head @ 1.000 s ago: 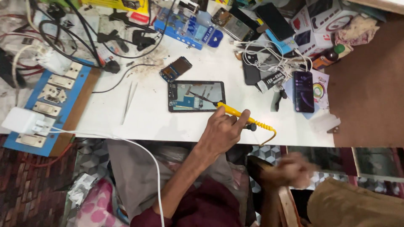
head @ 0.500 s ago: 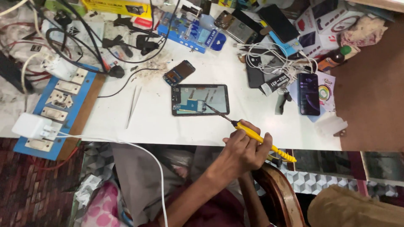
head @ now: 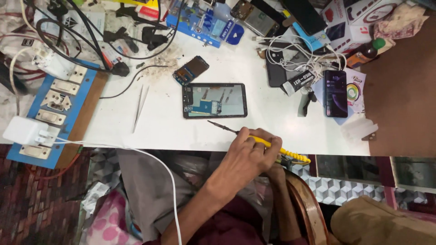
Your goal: The person uses a soldering iron and tweezers to work on a small circuit board placed on a tablet screen. They repeatedly apply heat and adjust components on the board throughout the clip.
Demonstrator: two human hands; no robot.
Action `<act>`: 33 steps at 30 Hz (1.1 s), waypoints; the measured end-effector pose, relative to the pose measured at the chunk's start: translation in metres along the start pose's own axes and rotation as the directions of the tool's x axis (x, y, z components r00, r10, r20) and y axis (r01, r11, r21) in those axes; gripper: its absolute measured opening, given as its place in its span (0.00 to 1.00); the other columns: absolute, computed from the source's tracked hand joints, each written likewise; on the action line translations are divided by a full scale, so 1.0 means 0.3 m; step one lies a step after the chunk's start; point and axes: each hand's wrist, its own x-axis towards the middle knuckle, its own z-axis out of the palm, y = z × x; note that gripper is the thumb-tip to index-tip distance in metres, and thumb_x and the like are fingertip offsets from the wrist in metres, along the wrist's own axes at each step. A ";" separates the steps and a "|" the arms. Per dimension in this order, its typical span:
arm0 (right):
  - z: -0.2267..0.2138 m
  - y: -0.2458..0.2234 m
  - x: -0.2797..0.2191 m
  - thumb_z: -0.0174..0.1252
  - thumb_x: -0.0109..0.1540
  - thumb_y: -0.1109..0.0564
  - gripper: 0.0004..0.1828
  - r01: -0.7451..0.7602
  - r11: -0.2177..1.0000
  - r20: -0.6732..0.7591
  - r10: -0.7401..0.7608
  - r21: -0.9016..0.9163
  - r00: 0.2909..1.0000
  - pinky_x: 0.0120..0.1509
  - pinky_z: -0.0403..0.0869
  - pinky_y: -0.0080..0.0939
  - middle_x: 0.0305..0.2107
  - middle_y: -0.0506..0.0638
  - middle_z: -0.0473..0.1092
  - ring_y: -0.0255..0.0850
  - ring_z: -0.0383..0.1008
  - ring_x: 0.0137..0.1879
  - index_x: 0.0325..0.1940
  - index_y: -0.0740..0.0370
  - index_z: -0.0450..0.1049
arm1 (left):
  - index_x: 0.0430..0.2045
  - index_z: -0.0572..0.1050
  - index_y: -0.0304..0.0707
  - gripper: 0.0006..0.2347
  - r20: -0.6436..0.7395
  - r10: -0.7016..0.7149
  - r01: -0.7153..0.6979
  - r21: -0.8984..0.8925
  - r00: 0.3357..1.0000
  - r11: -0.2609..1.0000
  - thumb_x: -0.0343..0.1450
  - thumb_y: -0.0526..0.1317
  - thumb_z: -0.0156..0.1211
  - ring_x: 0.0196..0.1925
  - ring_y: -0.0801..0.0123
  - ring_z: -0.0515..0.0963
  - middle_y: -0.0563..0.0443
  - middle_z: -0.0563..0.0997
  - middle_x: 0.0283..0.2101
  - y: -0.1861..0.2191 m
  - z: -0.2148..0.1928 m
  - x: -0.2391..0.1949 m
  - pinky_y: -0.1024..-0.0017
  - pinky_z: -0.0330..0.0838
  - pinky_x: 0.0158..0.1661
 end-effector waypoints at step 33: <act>0.124 0.111 0.155 0.57 0.69 0.60 0.06 -0.233 0.860 -0.235 0.367 0.453 0.900 0.29 0.66 0.31 0.22 0.49 0.69 0.32 0.68 0.25 0.43 0.66 0.69 | 0.42 0.66 0.34 0.11 -0.153 -0.655 0.253 -0.839 0.740 0.481 0.83 0.43 0.37 0.26 0.77 0.65 0.51 0.79 0.35 -0.472 0.238 -0.171 0.75 0.65 0.33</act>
